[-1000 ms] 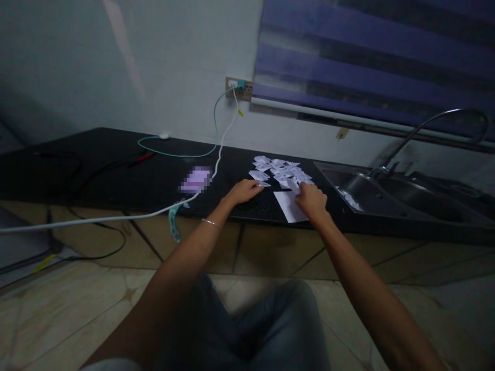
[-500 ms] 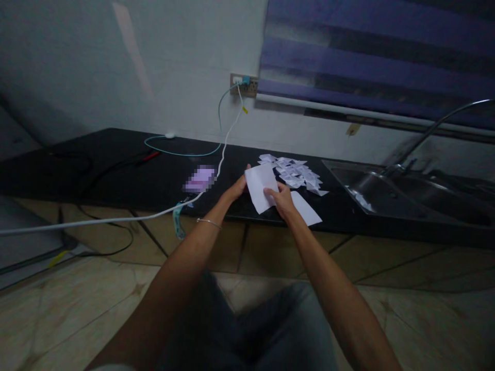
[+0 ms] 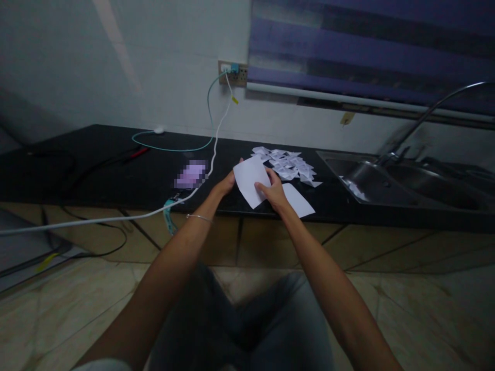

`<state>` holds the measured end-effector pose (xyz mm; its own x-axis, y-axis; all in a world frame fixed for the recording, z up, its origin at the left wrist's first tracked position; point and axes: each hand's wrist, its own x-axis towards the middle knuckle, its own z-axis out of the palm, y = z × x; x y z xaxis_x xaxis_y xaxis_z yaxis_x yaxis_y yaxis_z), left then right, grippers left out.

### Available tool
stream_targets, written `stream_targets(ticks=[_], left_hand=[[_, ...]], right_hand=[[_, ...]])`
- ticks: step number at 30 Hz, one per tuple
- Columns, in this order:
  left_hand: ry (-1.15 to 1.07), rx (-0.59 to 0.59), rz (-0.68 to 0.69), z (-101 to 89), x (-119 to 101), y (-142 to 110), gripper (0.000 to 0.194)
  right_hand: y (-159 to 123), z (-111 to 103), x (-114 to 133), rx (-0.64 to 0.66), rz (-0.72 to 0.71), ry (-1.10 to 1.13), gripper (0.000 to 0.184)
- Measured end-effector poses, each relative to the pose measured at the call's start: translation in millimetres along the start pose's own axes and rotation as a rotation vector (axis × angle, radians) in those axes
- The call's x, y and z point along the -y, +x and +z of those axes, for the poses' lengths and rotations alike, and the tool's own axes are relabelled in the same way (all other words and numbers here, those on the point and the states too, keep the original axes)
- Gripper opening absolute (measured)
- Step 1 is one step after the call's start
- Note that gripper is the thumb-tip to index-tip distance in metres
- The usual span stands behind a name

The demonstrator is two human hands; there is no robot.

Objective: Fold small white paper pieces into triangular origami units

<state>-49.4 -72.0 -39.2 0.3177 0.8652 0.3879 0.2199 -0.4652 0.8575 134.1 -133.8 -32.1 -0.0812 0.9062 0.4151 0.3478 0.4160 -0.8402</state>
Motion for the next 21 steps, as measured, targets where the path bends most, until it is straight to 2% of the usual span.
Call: stream_targets(ticks=[3,7,9,11,13,16,19,21], left_hand=[[-0.150,0.049,-0.012,-2.1,4,2,0.066],[-0.216,0.122,-0.094,-0.7,1,5,0.066],[-0.216,0.150,-0.054,2.3,-2,5,0.066],[-0.208,0.176,0.007,5.6,-6,3,0.067],[-0.201,0.179,0.046,7.7,-11,1,0.066],[-0.149,0.144,0.069,7.7,-16,-2,0.062],[-0.099,0.125,0.039,5.6,-17,-3,0.055],[-0.109,0.058,0.018,4.9,-17,-3,0.053]], right_hand=[[1,-1,3,-0.016,-0.019,-0.137,0.068],[9,0,-1,-0.052,-0.156,-0.109,0.059],[15,1,-6,-0.084,-0.250,-0.052,0.052],[20,2,-12,-0.128,-0.287,0.005,0.055],[23,2,-19,-0.156,-0.260,0.065,0.063],[27,0,-28,-0.181,-0.146,0.193,0.069],[32,-2,-34,-0.242,0.045,0.345,0.058],[33,-2,-36,-0.244,0.122,0.392,0.051]])
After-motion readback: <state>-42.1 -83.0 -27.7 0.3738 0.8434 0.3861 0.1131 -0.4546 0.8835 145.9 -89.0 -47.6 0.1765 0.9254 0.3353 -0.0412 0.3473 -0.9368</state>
